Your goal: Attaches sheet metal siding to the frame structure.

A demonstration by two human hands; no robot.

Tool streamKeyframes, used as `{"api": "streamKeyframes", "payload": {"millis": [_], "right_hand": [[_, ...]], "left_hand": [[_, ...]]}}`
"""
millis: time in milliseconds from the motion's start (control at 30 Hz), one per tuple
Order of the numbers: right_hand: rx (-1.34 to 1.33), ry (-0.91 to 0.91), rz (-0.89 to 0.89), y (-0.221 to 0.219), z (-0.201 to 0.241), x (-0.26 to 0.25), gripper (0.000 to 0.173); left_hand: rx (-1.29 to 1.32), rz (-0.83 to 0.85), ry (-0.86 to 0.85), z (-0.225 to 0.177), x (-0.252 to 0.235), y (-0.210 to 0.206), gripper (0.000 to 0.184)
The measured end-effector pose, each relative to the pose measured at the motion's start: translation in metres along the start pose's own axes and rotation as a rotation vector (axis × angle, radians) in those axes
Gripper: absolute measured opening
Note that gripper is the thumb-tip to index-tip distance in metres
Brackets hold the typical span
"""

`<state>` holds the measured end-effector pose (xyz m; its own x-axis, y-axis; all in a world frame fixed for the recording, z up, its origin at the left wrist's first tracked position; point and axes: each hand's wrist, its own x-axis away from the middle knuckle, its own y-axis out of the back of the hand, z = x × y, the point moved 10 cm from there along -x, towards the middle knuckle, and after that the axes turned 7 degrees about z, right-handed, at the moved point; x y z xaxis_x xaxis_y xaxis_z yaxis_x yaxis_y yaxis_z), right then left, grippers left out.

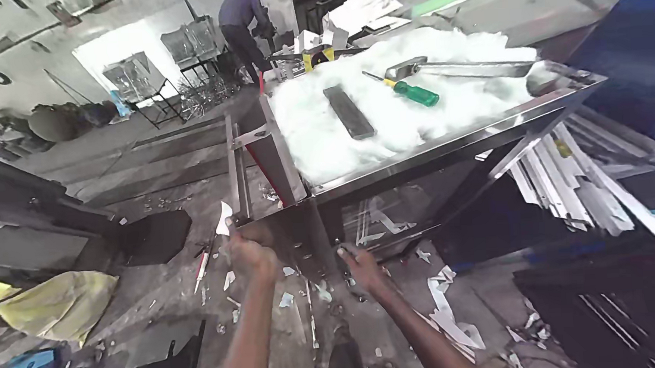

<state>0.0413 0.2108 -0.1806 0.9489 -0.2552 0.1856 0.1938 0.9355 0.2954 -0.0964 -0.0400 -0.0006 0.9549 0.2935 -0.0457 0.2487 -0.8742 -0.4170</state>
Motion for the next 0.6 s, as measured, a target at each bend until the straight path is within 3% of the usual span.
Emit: {"api": "streamKeyframes", "payload": {"millis": [100,200,300,433,600], "right_hand": [[0.132,0.091,-0.223,0.014,0.018,0.021,0.034],[0.501,0.452,-0.559,0.027,0.083,0.059,0.051],[0.862,0.620,-0.592,0.019,0.150,0.062,0.065],[1.039,0.670,-0.719,0.023,0.204,0.040,0.067],[1.064,0.709,-0.738,0.017,0.214,0.035,0.067]], "left_hand": [[-0.012,-0.015,-0.014,-0.001,-0.001,0.001,0.034],[-0.029,-0.020,-0.038,0.000,-0.003,0.002,0.034],[-0.045,0.005,-0.065,-0.004,0.001,0.001,0.035],[-0.018,0.002,-0.061,-0.005,0.000,-0.001,0.035],[-0.027,-0.031,-0.031,-0.005,0.002,0.001,0.034]]}}
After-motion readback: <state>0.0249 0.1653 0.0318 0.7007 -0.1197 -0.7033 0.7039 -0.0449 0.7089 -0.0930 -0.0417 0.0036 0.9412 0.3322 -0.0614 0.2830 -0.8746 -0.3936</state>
